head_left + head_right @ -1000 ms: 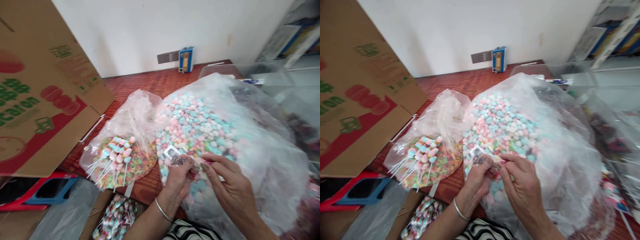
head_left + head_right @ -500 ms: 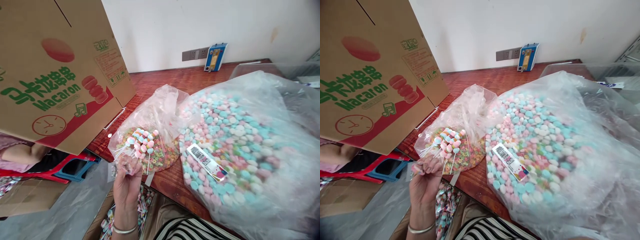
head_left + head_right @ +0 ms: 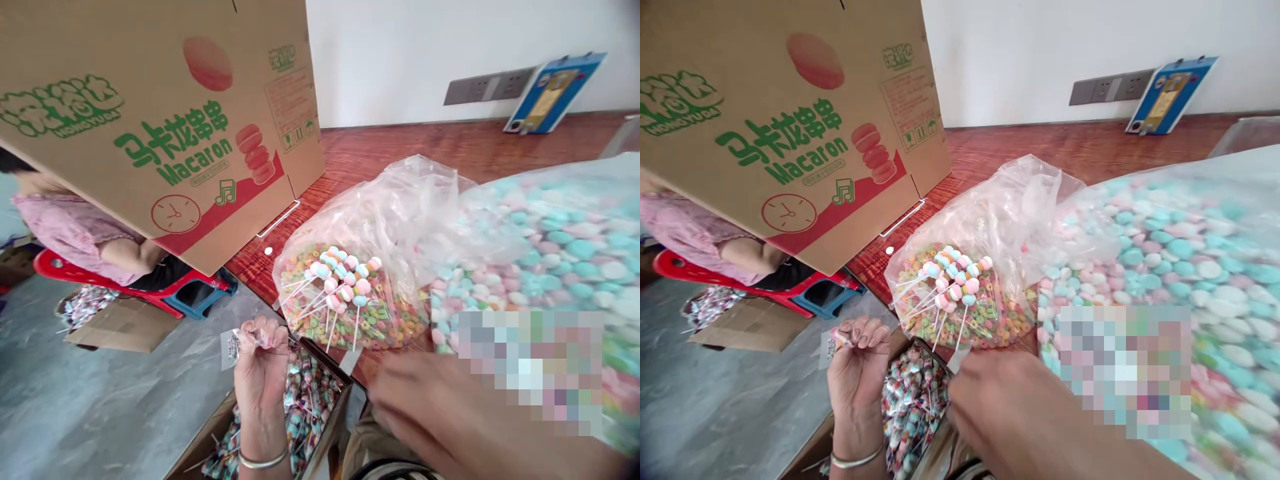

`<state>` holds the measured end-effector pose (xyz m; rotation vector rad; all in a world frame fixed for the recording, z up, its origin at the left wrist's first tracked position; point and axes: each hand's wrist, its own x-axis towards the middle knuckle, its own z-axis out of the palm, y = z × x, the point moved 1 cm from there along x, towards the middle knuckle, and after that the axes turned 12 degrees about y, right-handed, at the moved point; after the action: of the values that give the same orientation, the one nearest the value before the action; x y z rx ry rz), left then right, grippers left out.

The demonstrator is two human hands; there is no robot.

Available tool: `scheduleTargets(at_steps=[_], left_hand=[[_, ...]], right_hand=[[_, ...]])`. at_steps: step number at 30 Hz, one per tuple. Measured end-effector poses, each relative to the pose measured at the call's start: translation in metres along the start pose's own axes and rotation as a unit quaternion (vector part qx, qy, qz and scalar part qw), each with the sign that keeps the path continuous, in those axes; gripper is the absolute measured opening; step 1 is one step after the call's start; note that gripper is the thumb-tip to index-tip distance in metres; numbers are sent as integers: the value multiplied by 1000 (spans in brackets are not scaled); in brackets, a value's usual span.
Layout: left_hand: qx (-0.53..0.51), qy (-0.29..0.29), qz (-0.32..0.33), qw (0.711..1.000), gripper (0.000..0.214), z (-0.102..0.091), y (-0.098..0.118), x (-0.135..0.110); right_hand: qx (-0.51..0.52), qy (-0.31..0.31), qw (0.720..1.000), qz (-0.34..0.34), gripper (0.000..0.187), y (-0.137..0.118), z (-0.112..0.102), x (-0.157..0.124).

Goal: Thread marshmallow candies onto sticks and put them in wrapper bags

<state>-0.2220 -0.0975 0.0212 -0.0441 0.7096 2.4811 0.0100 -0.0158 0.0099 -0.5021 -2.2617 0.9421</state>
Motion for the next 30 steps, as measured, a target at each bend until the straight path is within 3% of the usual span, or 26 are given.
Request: scheduleTargets(at_steps=[1, 2, 4, 6, 10, 21, 24, 27, 30], left_hand=[[-1, 4, -3, 1000, 25, -1, 0, 0], [1, 6, -8, 1000, 25, -3, 0, -1], [4, 7, -13, 1000, 26, -6, 0, -2], [1, 11, -12, 1000, 28, -9, 1, -1], [-4, 25, -11, 1000, 25, -14, 3, 3], [11, 3, -35, 999, 20, -10, -4, 6], [8, 6, -42, 999, 21, -7, -2, 5], [4, 0, -51, 999, 22, -2, -2, 4], [6, -5, -69, 998, 24, 9, -11, 0]], right_hand=[[-21, -82, 996, -4, 17, -4, 3, 36], [-57, -125, 990, 20, 18, -8, 8, 68], [-114, -154, 981, 23, 18, -13, 25, 115], [-162, -178, 971, 16, 20, -13, 47, 136], [-180, -189, 965, 19, 16, -8, 77, 135], [-171, -128, 976, 46, 17, -2, 93, 135], [-151, -99, 982, 53, 19, -8, 82, 132], [-110, -70, 989, 69, 28, -12, 54, 122], [-53, -45, 987, 148, 12, -2, 15, 102]])
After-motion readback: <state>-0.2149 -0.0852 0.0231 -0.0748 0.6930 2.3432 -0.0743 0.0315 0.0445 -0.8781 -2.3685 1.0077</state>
